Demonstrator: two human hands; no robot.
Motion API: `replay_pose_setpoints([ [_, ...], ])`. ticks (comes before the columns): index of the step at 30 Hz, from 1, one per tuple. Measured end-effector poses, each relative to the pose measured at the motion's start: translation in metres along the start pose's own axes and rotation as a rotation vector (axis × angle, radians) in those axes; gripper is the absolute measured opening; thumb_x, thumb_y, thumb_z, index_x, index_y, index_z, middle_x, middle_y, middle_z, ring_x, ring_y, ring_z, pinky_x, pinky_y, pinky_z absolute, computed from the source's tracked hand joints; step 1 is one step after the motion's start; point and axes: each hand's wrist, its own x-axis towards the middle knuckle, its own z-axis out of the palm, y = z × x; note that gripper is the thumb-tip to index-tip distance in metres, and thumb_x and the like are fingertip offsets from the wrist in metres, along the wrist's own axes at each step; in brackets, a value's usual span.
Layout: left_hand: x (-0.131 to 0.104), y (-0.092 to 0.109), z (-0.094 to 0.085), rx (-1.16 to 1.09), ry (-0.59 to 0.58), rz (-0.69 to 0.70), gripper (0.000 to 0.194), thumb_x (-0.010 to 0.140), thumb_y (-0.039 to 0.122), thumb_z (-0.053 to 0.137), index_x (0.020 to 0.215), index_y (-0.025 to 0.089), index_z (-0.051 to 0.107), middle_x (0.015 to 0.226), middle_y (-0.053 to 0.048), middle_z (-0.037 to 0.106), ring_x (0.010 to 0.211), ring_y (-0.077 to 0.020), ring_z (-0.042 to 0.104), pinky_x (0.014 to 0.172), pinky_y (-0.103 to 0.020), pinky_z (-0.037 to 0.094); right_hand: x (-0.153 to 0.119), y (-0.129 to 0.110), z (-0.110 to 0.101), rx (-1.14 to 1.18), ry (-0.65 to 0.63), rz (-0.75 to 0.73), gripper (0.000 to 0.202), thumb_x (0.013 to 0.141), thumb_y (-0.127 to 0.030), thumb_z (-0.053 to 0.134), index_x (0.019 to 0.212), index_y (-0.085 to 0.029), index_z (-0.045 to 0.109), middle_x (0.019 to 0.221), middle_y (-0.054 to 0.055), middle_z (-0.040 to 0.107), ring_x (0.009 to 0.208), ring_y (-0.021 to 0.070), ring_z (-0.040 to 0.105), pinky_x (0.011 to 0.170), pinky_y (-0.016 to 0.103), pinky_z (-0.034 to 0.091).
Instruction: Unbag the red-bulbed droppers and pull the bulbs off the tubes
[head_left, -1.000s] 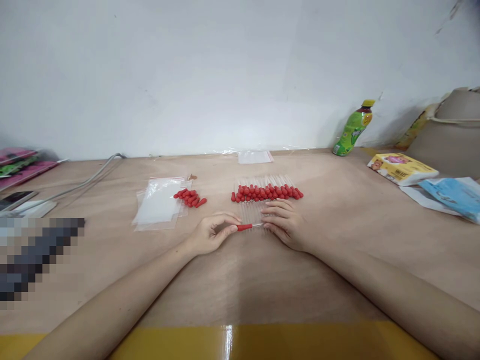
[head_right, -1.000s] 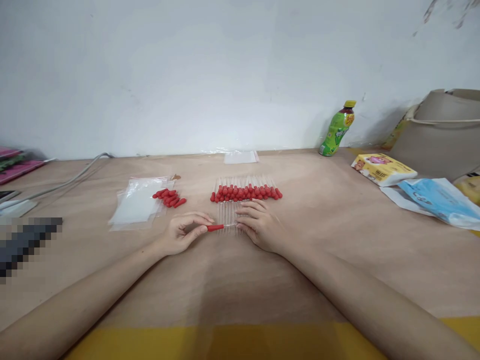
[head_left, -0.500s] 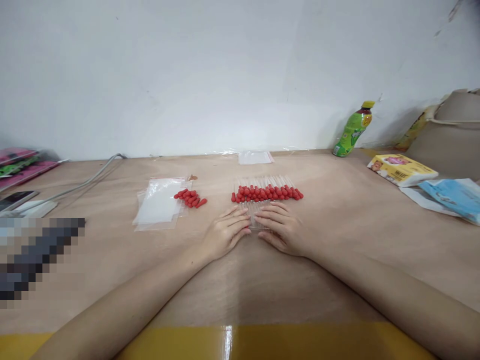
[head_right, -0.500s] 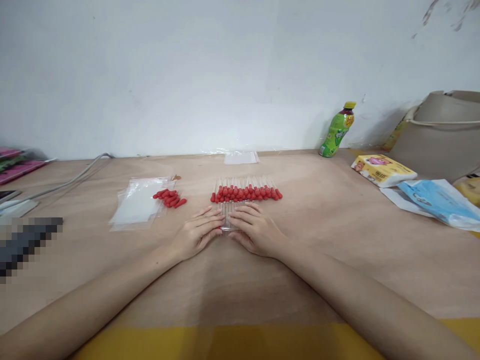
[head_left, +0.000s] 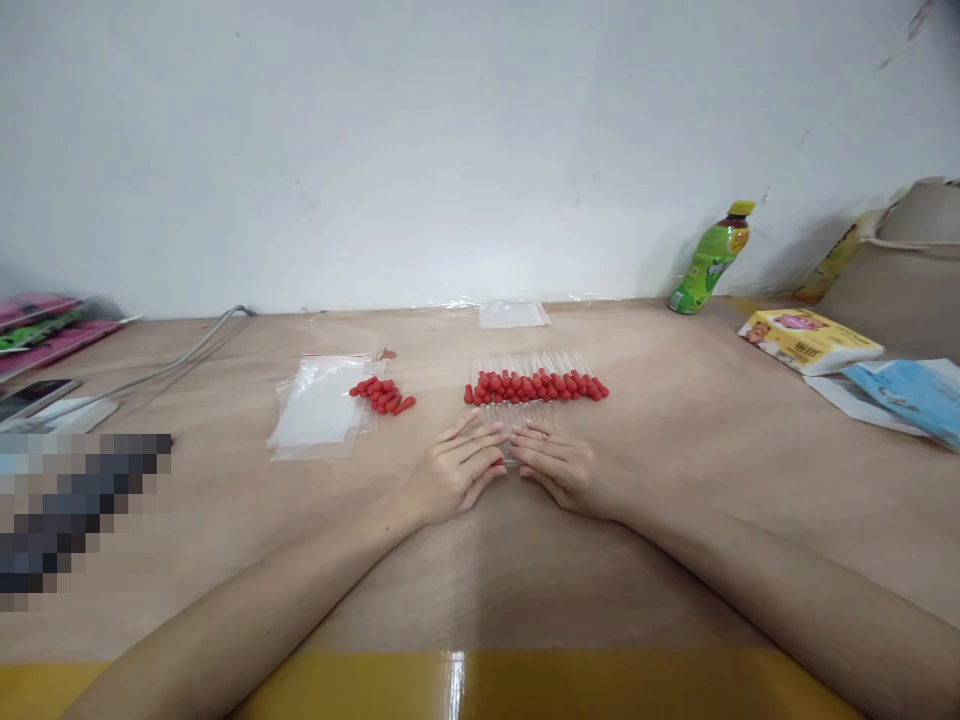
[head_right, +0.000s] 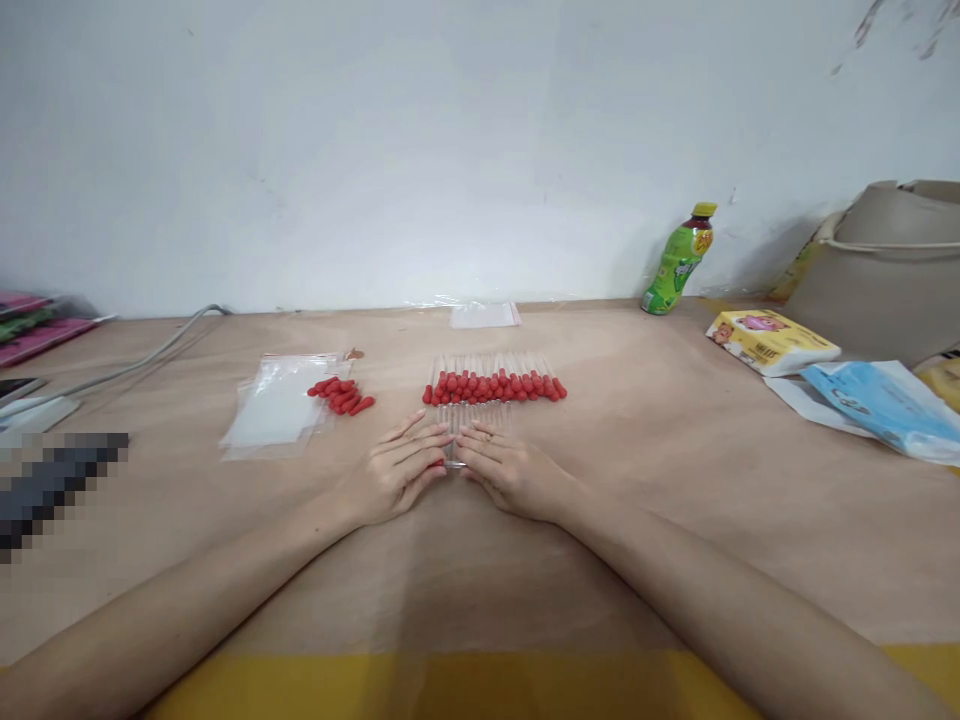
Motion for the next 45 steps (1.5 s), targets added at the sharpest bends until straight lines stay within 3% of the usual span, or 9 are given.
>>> replay_pose_setpoints([
  [8, -0.013, -0.011, -0.002, -0.064, -0.027, -0.035, 0.015, 0.085, 0.017, 0.048, 0.095, 0.017, 0.060, 0.105, -0.008, 0.065, 0.109, -0.0190, 0.055, 0.103, -0.044, 0.036, -0.011, 0.010, -0.005, 0.005, 0.010, -0.019, 0.033, 0.086, -0.015, 0.046, 0.118, -0.017, 0.053, 0.114, 0.009, 0.061, 0.113, 0.0192, 0.051, 0.097, 0.040, 0.046],
  [12, -0.027, -0.025, -0.017, 0.017, -0.013, -0.126, 0.017, 0.086, 0.019, 0.048, 0.098, 0.019, 0.061, 0.104, -0.007, 0.066, 0.104, -0.0193, 0.057, 0.095, -0.043, 0.042, -0.023, 0.024, -0.019, -0.028, 0.119, 0.207, 0.032, 0.085, -0.018, 0.047, 0.115, -0.023, 0.056, 0.106, 0.007, 0.064, 0.103, 0.0199, 0.058, 0.090, 0.041, 0.049],
  [16, -0.027, -0.030, -0.021, 0.063, 0.044, -0.213, 0.014, 0.084, 0.025, 0.053, 0.091, 0.022, 0.064, 0.089, -0.006, 0.063, 0.075, -0.0142, 0.058, 0.067, -0.028, 0.048, -0.023, 0.031, -0.024, -0.187, 0.124, 0.416, 0.026, 0.085, -0.023, 0.047, 0.107, -0.019, 0.061, 0.073, 0.005, 0.063, 0.069, 0.0174, 0.058, 0.066, 0.035, 0.050],
  [18, -0.024, -0.033, -0.020, 0.069, 0.093, -0.295, 0.017, 0.084, 0.024, 0.051, 0.094, 0.021, 0.064, 0.084, -0.006, 0.057, 0.071, -0.0134, 0.053, 0.061, -0.026, 0.046, -0.022, 0.031, -0.021, -0.208, 0.105, 0.452, 0.026, 0.085, -0.023, 0.044, 0.104, -0.016, 0.061, 0.069, 0.006, 0.061, 0.065, 0.0175, 0.056, 0.063, 0.034, 0.048],
  [21, -0.020, -0.049, -0.026, 0.091, 0.147, -0.465, 0.023, 0.085, 0.022, 0.046, 0.102, 0.019, 0.062, 0.085, -0.006, 0.052, 0.078, -0.0160, 0.052, 0.068, -0.030, 0.046, -0.022, 0.030, -0.016, -0.171, 0.123, 0.522, 0.026, 0.084, -0.022, 0.042, 0.103, -0.015, 0.058, 0.072, 0.006, 0.061, 0.065, 0.0172, 0.056, 0.062, 0.031, 0.046],
  [25, -0.019, -0.082, -0.049, 0.126, 0.228, -0.770, 0.027, 0.078, 0.021, 0.050, 0.103, 0.018, 0.060, 0.080, -0.004, 0.052, 0.068, -0.0140, 0.052, 0.065, -0.029, 0.046, -0.020, 0.027, -0.013, -0.155, 0.116, 0.620, 0.015, 0.081, -0.022, 0.044, 0.088, -0.017, 0.057, 0.066, 0.003, 0.059, 0.057, 0.0146, 0.054, 0.053, 0.026, 0.043],
  [31, -0.030, -0.120, -0.076, -0.012, 0.378, -1.046, 0.030, 0.069, 0.031, 0.061, 0.093, 0.016, 0.054, 0.075, -0.001, 0.057, 0.060, -0.0101, 0.052, 0.056, -0.022, 0.043, -0.011, 0.021, -0.009, -0.124, 0.131, 0.557, 0.017, 0.082, -0.020, 0.044, 0.084, -0.019, 0.060, 0.066, 0.004, 0.058, 0.060, 0.0153, 0.054, 0.056, 0.028, 0.044],
  [40, -0.055, -0.135, -0.063, -0.042, 0.206, -1.106, 0.030, 0.063, 0.044, 0.064, 0.077, 0.018, 0.059, 0.069, 0.000, 0.060, 0.056, -0.0108, 0.050, 0.053, -0.023, 0.041, -0.013, 0.019, -0.009, -0.018, 0.022, 0.446, 0.029, 0.079, -0.034, 0.055, 0.102, -0.016, 0.060, 0.082, 0.008, 0.053, 0.076, 0.0185, 0.051, 0.068, 0.035, 0.048],
  [45, -0.056, -0.135, -0.066, -0.042, 0.187, -1.126, 0.028, 0.070, 0.045, 0.058, 0.076, 0.018, 0.060, 0.070, -0.001, 0.062, 0.058, -0.0125, 0.053, 0.056, -0.024, 0.042, -0.013, 0.018, -0.012, 0.028, -0.032, 0.453, 0.040, 0.074, -0.043, 0.060, 0.103, -0.016, 0.060, 0.096, 0.011, 0.052, 0.089, 0.0221, 0.052, 0.077, 0.039, 0.049],
])
